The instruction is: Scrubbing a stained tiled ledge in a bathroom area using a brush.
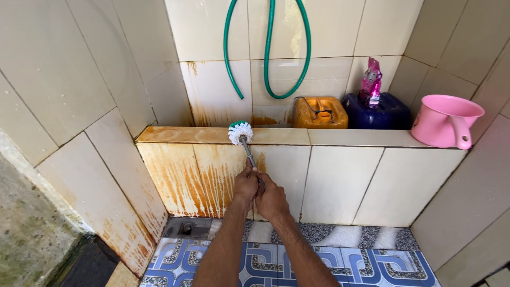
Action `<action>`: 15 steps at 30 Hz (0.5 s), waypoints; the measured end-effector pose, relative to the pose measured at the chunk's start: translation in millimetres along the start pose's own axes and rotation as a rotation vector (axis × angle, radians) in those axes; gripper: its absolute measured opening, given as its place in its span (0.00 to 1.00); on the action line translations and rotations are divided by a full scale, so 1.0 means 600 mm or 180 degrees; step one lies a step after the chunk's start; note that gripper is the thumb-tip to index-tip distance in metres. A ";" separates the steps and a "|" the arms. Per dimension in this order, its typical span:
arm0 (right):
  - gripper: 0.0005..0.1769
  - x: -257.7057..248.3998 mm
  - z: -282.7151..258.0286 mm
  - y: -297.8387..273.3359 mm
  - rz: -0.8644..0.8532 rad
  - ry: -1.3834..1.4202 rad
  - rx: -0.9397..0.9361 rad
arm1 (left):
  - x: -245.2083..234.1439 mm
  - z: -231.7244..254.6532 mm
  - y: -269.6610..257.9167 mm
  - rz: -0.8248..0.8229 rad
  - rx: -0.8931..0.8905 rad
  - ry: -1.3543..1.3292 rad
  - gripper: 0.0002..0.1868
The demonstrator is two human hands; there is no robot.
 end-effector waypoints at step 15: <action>0.21 -0.144 0.087 -0.009 0.0194 -0.0028 0.0263 | 0.176 -0.033 -0.020 -0.0272 -0.0062 0.0053 0.27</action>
Point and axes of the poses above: each hand's wrist, its own y-axis towards the middle knuckle, its own x-axis out of the palm, z = x × y, the point moved 6 cm from there along y, towards the middle knuckle, and after that the axes turned 9 degrees about x, right-handed, at the moved point
